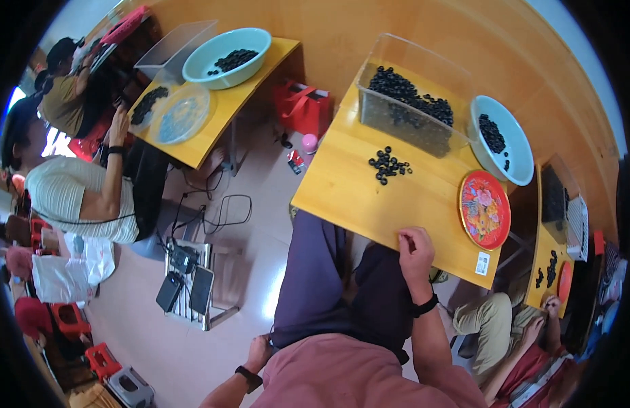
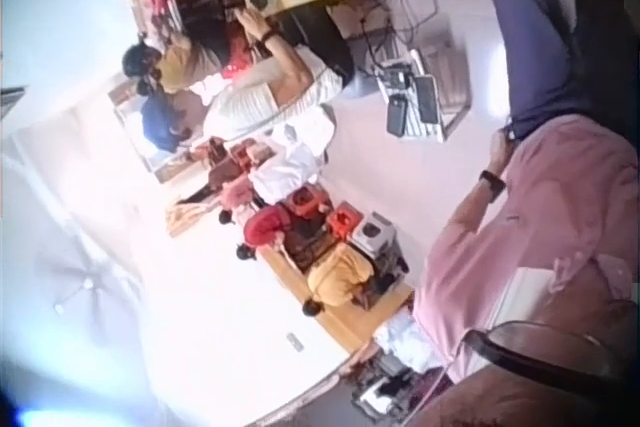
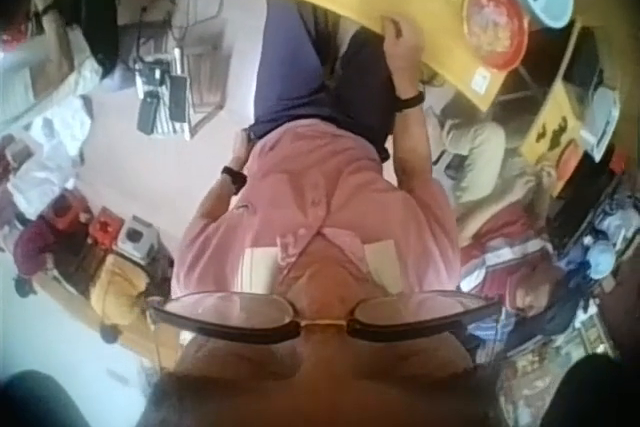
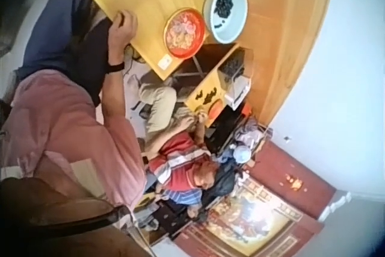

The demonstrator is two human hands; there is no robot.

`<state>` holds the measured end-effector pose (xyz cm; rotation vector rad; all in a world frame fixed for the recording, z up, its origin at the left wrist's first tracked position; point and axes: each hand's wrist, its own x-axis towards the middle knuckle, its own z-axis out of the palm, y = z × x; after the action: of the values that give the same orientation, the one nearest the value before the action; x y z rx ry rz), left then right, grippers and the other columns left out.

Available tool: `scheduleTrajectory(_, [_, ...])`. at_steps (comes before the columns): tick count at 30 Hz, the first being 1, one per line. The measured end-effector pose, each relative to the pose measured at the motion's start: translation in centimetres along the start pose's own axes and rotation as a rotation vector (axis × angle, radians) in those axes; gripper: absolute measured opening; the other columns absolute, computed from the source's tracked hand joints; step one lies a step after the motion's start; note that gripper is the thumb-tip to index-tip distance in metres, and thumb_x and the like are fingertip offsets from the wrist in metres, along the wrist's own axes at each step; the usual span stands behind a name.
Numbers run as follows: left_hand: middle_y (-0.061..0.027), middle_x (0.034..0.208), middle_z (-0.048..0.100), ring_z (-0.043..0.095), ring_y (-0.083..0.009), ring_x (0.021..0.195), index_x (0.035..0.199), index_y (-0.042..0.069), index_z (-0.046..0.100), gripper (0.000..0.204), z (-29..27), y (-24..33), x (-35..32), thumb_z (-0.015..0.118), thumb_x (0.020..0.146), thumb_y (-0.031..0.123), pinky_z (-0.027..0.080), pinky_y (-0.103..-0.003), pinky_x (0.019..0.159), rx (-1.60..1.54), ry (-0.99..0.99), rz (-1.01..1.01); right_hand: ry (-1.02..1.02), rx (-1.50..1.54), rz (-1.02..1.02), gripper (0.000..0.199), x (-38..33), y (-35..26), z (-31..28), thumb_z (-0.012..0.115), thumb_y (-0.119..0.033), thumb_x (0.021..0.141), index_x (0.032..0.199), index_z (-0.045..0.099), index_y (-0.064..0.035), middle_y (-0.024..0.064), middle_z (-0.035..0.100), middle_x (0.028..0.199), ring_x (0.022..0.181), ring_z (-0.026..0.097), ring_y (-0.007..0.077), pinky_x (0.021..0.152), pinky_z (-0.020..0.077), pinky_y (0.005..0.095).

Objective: Sorting small black seeds or objects into various containers on low tables.

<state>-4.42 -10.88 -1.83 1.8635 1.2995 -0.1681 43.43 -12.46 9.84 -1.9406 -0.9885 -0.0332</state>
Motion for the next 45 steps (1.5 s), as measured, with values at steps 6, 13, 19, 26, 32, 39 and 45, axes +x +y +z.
scheduleTrajectory(6, [-0.0263, 0.091, 0.070, 0.068, -0.0463, 0.087, 0.099, 0.000, 0.071, 0.025, 0.2, -0.7, -0.2, 0.060, 0.077, 0.001, 0.056, -0.050, 0.076, -0.010, 0.047, -0.070, -0.096, 0.107, 0.054, 0.005, 0.3, -0.3, 0.1, 0.068, 0.002, 0.089, 0.093, 0.067, 0.0003, 0.0118, 0.065, 0.090, 0.077, 0.065, 0.0240, 0.070, 0.0513, 0.0320])
scheduleTrajectory(13, [-0.0089, 0.085, 0.072, 0.070, -0.0157, 0.076, 0.106, 0.000, 0.068, 0.014, -6.9, 0.0, 4.9, 0.068, 0.095, 0.009, 0.055, -0.031, 0.068, -0.529, 0.163, -0.044, -0.082, 0.136, 0.036, 0.003, 0.7, 0.1, -0.4, 0.067, 0.002, 0.091, 0.094, 0.068, 0.0014, 0.0067, 0.063, 0.086, 0.073, 0.060, 0.0157, 0.066, 0.0478, 0.0280])
scheduleTrajectory(19, [-0.0092, 0.087, 0.072, 0.067, -0.0160, 0.077, 0.108, 0.002, 0.070, 0.015, -12.9, 12.4, 11.0, 0.070, 0.094, 0.007, 0.054, -0.030, 0.070, -0.504, 0.463, 0.381, -0.152, 0.121, 0.202, 0.006, 1.0, 1.3, 0.0, 0.069, 0.000, 0.088, 0.094, 0.070, 0.0009, 0.0045, 0.062, 0.079, 0.065, 0.055, 0.0112, 0.062, 0.0452, 0.0263])
scheduleTrajectory(26, [-0.0159, 0.083, 0.064, 0.066, -0.0322, 0.076, 0.108, 0.001, 0.066, 0.017, -14.1, 28.8, 16.1, 0.070, 0.092, 0.008, 0.053, -0.039, 0.070, -0.372, 0.263, 0.829, -0.219, -0.062, 0.201, 0.020, 7.3, 1.1, 2.0, 0.074, -0.012, 0.083, 0.101, 0.071, -0.0023, 0.0131, 0.072, 0.084, 0.080, 0.072, 0.0271, 0.071, 0.0555, 0.0374])
scheduleTrajectory(32, [-0.0169, 0.081, 0.065, 0.067, -0.0344, 0.077, 0.109, 0.001, 0.066, 0.018, -10.6, 34.5, 23.7, 0.068, 0.091, 0.007, 0.053, -0.042, 0.071, -0.267, 0.204, 0.919, -0.208, -0.247, 0.267, 0.028, 11.1, -2.2, 5.0, 0.076, -0.025, 0.082, 0.103, 0.070, -0.0082, 0.0145, 0.074, 0.092, 0.087, 0.072, 0.0338, 0.077, 0.0569, 0.0443])
scheduleTrajectory(39, [-0.0030, 0.079, 0.063, 0.060, -0.0117, 0.070, 0.110, -0.001, 0.067, 0.019, -8.2, 34.9, 25.2, 0.069, 0.093, 0.007, 0.051, -0.028, 0.066, -0.349, 0.231, 0.832, -0.210, -0.244, 0.237, 0.020, 11.0, -1.5, 5.1, 0.069, -0.021, 0.082, 0.098, 0.073, -0.0089, 0.0179, 0.074, 0.094, 0.089, 0.072, 0.0382, 0.077, 0.0567, 0.0503])
scheduleTrajectory(45, [-0.0006, 0.089, 0.066, 0.061, -0.0095, 0.075, 0.119, -0.003, 0.065, 0.023, -8.2, 35.2, 24.2, 0.065, 0.099, 0.009, 0.052, -0.025, 0.070, -0.528, -0.045, 0.665, -0.287, 0.038, 0.156, 0.018, 7.1, -3.3, 2.0, 0.068, -0.017, 0.085, 0.099, 0.068, -0.0056, 0.0170, 0.073, 0.092, 0.087, 0.071, 0.0386, 0.076, 0.0548, 0.0497])
